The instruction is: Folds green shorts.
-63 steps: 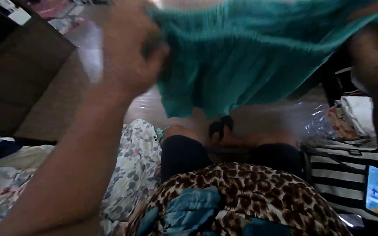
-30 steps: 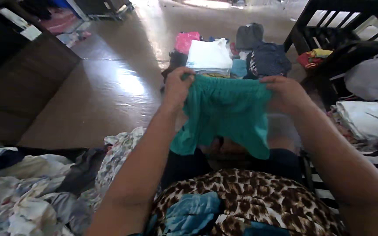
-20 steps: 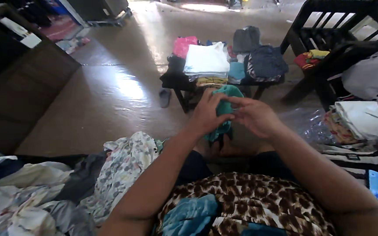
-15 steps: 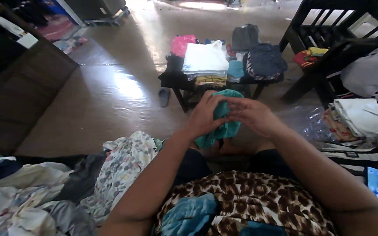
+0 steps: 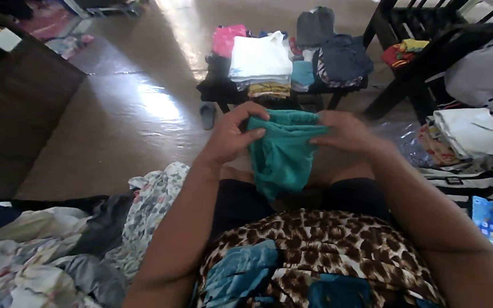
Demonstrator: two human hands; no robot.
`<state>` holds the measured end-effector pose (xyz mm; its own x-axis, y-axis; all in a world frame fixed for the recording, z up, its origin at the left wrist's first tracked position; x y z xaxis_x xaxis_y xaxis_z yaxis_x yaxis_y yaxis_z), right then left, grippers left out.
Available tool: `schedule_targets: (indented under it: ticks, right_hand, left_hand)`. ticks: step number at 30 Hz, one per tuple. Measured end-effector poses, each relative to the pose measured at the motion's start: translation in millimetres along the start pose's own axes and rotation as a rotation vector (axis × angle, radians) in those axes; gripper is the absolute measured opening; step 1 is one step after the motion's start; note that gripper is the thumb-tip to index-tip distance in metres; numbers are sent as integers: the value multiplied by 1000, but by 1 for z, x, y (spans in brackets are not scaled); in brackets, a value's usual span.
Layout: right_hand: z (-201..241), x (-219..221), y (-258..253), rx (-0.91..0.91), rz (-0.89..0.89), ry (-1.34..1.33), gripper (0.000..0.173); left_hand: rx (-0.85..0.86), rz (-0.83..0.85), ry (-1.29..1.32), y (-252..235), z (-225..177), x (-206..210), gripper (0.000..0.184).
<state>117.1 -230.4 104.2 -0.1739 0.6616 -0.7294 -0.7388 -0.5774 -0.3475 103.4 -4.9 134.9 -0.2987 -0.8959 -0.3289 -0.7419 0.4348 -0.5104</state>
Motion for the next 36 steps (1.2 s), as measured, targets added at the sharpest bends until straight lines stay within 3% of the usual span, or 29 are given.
schedule_targets:
  ticks: [3, 6, 9, 13, 15, 18, 20, 22, 25, 30, 34, 36]
  right_hand:
    - [23, -25, -4, -57, -109, 21, 29]
    - [46, -22, -9, -185, -176, 32, 23]
    - [60, -10, -16, -221, -123, 75, 21]
    - [72, 9, -23, -233, 7, 89, 18]
    - [75, 11, -24, -237, -2, 77, 18]
    - [67, 3, -22, -185, -54, -21, 25]
    - [55, 4, -16, -89, -80, -138, 35]
    - [35, 7, -9, 47, -131, -336, 45]
    - [-22, 21, 11, 361, -190, -583, 37]
    - [-127, 98, 85, 883, 213, -528, 61]
    - [-145, 145, 112, 983, 252, -664, 73]
    - [-136, 151, 108, 950, 260, -757, 64]
  left_hand:
    - [-119, 18, -197, 2, 3, -8, 48]
    - [-148, 128, -485, -2, -4, -4, 60]
    - [-222, 277, -676, -7, -7, 9, 81]
    - [-155, 309, -739, -14, -17, 46, 109]
    - [-218, 310, -702, -19, -12, 56, 98]
    - [-363, 353, -620, -25, 0, 52, 47]
    - [-408, 422, -604, -25, 9, 54, 30]
    - [-363, 460, -576, -25, 8, 56, 28]
    - [-292, 398, -535, -31, -6, 48, 31]
    - [-187, 347, -487, -38, -45, 24, 27]
    - [-104, 326, -340, -37, -61, 12, 28]
    - [-61, 318, -300, -36, -61, 5, 27]
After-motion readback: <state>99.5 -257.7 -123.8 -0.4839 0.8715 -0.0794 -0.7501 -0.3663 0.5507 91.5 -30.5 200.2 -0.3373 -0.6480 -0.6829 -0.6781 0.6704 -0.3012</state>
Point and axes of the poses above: each hand's wrist, its own y-axis away from the middle knuckle, its own x-axis out of the palm, z = x × y, the point moved 8 cm from there along -y, towards the middle knuckle, and after that the axes turned 2 degrees about -z, right-handed, at the moved point
